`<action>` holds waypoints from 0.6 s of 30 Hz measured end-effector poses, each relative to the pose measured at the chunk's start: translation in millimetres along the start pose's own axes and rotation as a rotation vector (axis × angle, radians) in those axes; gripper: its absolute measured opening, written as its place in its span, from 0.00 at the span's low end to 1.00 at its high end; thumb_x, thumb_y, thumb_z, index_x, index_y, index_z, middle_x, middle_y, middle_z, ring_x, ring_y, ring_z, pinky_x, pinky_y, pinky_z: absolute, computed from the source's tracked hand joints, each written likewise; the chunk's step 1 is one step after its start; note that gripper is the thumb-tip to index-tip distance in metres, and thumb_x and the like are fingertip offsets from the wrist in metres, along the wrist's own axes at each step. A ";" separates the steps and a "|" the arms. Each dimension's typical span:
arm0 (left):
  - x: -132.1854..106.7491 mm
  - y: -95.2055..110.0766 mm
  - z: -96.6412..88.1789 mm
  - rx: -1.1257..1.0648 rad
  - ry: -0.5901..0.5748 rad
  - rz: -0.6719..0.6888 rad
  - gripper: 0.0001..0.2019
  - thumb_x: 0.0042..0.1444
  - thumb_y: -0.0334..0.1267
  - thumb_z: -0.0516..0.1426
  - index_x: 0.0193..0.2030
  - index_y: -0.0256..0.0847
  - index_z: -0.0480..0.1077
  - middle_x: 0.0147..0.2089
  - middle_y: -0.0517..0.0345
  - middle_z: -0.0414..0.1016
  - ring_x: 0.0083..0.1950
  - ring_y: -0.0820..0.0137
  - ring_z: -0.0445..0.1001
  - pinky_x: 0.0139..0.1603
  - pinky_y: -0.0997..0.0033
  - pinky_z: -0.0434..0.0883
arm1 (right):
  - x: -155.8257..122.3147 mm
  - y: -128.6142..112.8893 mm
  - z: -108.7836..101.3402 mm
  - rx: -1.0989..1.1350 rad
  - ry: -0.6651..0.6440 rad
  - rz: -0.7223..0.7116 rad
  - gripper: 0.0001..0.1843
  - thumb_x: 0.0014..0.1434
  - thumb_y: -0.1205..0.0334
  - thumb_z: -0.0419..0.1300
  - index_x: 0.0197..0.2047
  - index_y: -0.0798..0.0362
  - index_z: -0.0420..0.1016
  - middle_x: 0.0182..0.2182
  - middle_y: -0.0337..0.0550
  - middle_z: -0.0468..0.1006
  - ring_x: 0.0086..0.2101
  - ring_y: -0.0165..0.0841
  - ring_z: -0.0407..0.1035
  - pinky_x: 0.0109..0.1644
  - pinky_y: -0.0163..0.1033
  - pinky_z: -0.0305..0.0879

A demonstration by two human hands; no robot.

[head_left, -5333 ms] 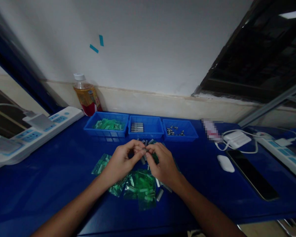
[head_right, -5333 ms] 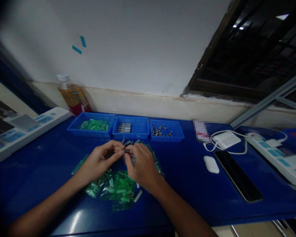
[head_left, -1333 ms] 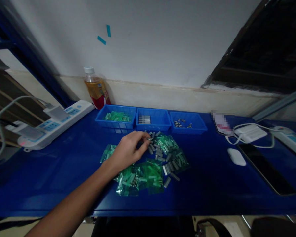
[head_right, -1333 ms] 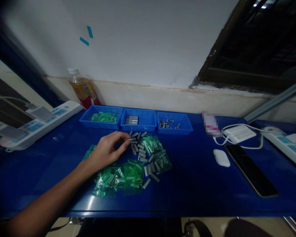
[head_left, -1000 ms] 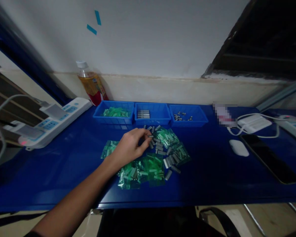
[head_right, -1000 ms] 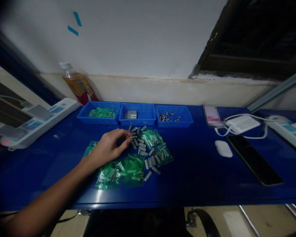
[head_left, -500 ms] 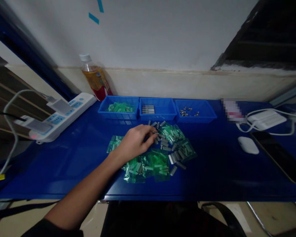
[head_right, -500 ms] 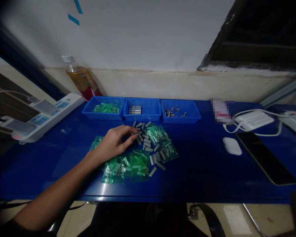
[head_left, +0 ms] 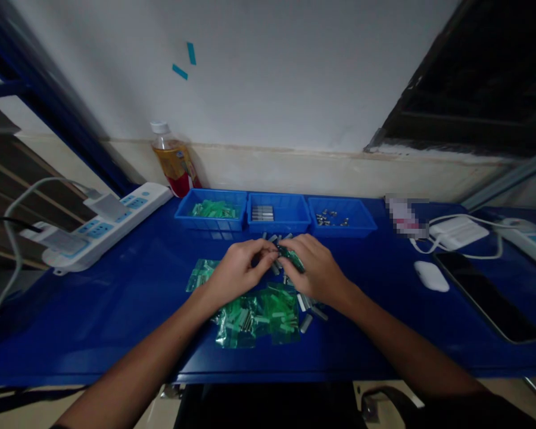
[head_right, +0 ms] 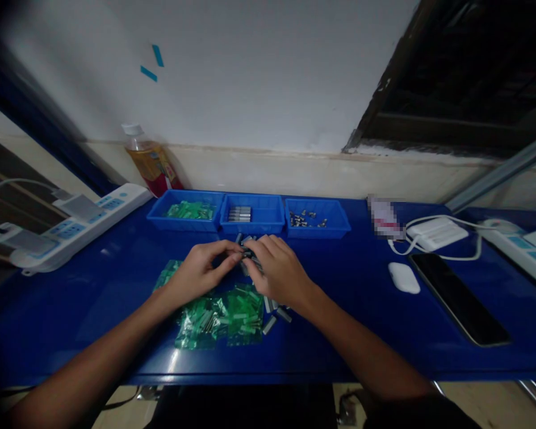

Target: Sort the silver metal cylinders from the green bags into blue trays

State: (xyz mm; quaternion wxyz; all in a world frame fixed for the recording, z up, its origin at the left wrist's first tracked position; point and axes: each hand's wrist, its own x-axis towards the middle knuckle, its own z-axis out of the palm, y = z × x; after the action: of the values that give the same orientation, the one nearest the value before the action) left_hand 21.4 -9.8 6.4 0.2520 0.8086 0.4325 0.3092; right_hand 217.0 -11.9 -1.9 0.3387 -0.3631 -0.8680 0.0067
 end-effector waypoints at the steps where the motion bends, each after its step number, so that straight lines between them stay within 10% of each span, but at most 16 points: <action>1: 0.2 0.2 0.0 -0.030 0.002 -0.008 0.11 0.62 0.40 0.50 0.40 0.37 0.71 0.34 0.57 0.77 0.33 0.73 0.73 0.33 0.73 0.67 | 1.2 2.1 5.2 0.001 -0.030 -0.031 0.10 0.61 0.65 0.54 0.46 0.56 0.68 0.36 0.47 0.74 0.39 0.37 0.68 0.44 0.43 0.66; 11: 0.7 -1.1 3.3 -0.005 -0.071 0.012 0.14 0.65 0.41 0.47 0.37 0.37 0.70 0.33 0.58 0.74 0.34 0.72 0.72 0.37 0.71 0.67 | -1.3 3.2 9.3 -0.075 0.068 -0.082 0.04 0.61 0.66 0.54 0.37 0.54 0.70 0.31 0.44 0.76 0.33 0.34 0.68 0.39 0.40 0.62; 18: -0.9 -20.8 0.6 0.405 -0.129 0.077 0.14 0.64 0.35 0.48 0.54 0.41 0.66 0.49 0.49 0.68 0.48 0.63 0.67 0.49 0.61 0.67 | -5.9 59.5 -22.3 -0.408 0.303 0.278 0.07 0.60 0.60 0.56 0.36 0.54 0.73 0.31 0.45 0.75 0.35 0.38 0.66 0.41 0.44 0.59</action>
State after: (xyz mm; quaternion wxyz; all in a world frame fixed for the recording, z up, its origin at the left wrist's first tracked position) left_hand 10.1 -0.3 -8.4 0.0995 0.8768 0.4377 0.1727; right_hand 270.4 23.0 -3.5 0.3803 -0.5361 -0.7328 -0.1762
